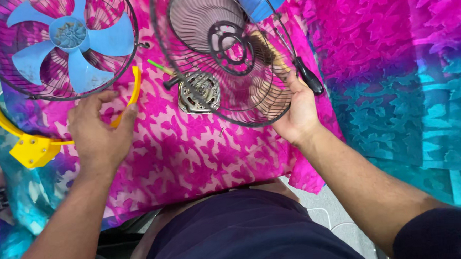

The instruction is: The person disassembles a small electric fan by removing the motor housing and then reassembles it. They use a screwdriver to remove screws from the motor casing, separate the housing, and then place the motor back into the fan cage, securing it with screws.

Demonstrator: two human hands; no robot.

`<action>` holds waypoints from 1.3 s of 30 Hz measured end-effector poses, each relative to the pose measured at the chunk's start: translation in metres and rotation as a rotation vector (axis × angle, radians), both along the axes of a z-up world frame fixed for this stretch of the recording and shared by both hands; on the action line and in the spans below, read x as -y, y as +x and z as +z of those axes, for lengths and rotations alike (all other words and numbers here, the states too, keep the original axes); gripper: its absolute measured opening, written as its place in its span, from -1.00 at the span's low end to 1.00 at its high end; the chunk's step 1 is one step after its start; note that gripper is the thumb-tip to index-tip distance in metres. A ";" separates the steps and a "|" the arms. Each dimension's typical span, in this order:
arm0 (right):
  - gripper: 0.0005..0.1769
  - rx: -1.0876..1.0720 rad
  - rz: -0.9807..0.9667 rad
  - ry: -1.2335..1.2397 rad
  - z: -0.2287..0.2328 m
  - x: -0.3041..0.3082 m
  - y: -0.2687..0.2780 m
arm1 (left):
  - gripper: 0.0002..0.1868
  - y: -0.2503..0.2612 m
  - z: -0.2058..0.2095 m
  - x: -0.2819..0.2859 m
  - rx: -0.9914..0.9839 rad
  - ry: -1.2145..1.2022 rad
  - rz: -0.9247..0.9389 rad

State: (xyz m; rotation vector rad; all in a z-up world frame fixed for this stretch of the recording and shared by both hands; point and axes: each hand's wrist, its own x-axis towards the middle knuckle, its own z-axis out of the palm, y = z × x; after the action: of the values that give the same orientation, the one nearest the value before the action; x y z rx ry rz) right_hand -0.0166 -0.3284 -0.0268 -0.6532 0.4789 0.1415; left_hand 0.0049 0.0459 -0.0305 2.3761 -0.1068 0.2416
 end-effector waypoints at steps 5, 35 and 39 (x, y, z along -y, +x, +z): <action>-0.42 -0.032 0.084 -0.082 0.017 -0.030 0.003 | -0.19 -0.004 0.032 0.036 -0.665 -1.554 -0.289; -0.15 0.576 0.988 -2.122 -0.028 -0.052 -0.079 | -0.55 -0.010 0.026 0.042 -0.580 -1.750 -0.066; -0.16 0.561 0.985 -2.037 -0.029 -0.068 -0.075 | -0.53 -0.011 0.029 0.044 -0.607 -1.745 -0.018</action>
State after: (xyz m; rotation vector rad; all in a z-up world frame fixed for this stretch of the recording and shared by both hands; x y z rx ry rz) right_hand -0.0913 -0.2607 -0.0556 -2.8071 -0.5197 0.3662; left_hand -0.0059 0.0014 -0.0011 0.6252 0.2761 -0.3218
